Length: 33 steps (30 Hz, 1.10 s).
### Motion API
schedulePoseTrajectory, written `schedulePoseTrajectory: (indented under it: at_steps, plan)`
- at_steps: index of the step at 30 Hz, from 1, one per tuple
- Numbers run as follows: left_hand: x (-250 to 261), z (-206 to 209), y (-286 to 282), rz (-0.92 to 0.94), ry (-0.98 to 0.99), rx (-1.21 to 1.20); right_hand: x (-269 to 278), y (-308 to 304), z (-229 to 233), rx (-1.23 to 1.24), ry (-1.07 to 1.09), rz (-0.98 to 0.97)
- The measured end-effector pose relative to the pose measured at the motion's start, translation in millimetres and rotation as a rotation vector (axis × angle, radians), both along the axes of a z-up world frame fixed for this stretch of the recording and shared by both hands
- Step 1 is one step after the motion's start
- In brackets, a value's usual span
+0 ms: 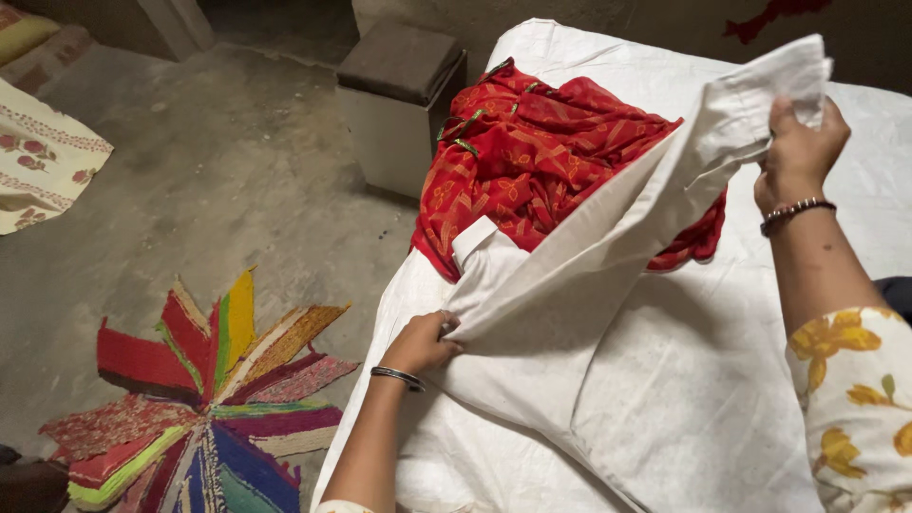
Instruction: The person folds a white garment on a white sheet laid on the floor. They smooth the fabric, fold the sides inward, then fold the garment in half and in thirds to create a compact rectangle.
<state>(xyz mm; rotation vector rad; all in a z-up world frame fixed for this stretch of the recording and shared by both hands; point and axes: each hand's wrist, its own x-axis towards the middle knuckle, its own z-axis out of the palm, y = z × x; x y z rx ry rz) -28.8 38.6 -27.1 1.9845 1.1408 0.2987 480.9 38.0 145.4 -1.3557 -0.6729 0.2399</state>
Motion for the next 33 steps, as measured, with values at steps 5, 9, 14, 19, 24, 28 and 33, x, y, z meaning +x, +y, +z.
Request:
schedulePoseTrajectory:
  at_steps: [5, 9, 14, 19, 24, 28, 33]
  plan:
    - [13.0, 12.1, -4.9, 0.265, 0.230, -0.072, -1.8, 16.0, -5.2, -0.317, -0.221, 0.041]
    - [22.3, 11.4, -12.1, 0.357, 0.284, 0.113, -11.6, 6.2, -32.0, -0.343, -0.222, 0.025]
    - [52.1, 0.8, -25.0, -0.007, -0.101, 0.560, -18.1, 1.0, -34.2, -0.320, -0.229, -0.104]
    - [68.2, -4.1, -36.7, -0.233, 0.005, 0.536, -28.2, -6.4, -28.0, -0.275, -0.210, -0.009]
    - [75.5, 0.8, -30.2, -0.100, -0.100, 0.641, -44.1, -22.9, -39.2, -0.185, -0.357, -0.107]
    - [83.4, -8.6, -31.2, -0.181, -0.098, 0.352, -96.6, -60.9, -84.8, 0.043, -0.686, -0.241]
    - [101.7, -45.8, -16.0, -0.006, -0.176, 0.091, -198.1, -119.7, -163.9, -0.166, -0.970, 0.175]
